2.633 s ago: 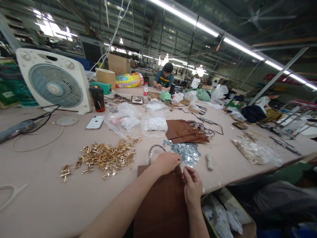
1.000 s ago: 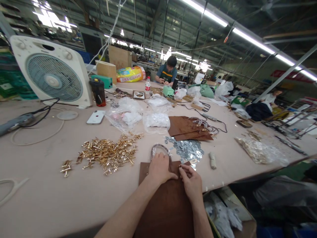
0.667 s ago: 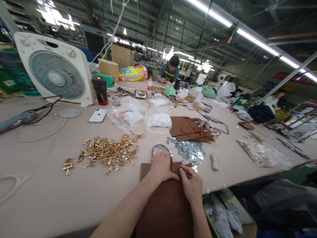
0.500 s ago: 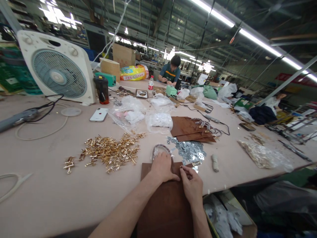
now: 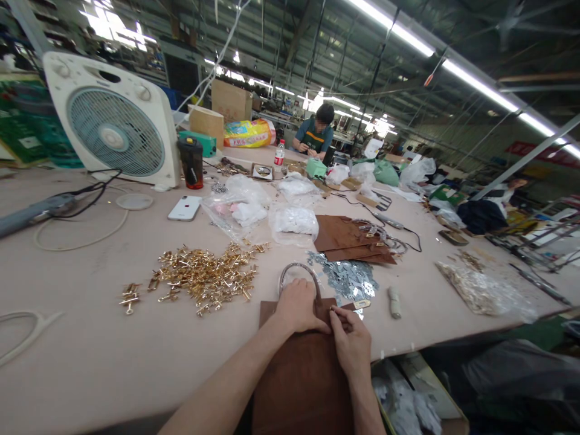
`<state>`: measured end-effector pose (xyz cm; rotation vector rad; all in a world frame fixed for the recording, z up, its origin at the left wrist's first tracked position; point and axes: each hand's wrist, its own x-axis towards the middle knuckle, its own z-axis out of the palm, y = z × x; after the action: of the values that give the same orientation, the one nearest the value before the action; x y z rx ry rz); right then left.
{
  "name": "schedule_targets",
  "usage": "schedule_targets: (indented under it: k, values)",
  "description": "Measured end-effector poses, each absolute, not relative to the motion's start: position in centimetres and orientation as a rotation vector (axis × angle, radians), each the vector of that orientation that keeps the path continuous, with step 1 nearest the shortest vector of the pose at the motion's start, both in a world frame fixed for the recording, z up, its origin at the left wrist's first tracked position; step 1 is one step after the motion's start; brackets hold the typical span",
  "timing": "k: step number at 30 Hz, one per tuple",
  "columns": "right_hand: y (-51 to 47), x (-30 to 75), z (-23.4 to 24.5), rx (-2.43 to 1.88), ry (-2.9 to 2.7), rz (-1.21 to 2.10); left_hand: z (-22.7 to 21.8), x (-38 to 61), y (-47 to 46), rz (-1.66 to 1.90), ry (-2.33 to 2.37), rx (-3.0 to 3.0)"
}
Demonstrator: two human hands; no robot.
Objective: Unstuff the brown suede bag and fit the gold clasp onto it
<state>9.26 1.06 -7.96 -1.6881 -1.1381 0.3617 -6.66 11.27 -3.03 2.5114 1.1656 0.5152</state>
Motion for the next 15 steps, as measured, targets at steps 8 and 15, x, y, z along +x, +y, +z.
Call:
schedule_targets:
  k: [8, 15]
  values:
    - [0.8, 8.8, -7.2, -1.738, -1.168, 0.346, -2.5, -6.5, 11.3, 0.525, 1.118, 2.470]
    - [0.0, 8.2, -7.6, -1.789, -1.284, 0.204, -2.2, -7.8, 11.0, 0.492, 1.140, 2.466]
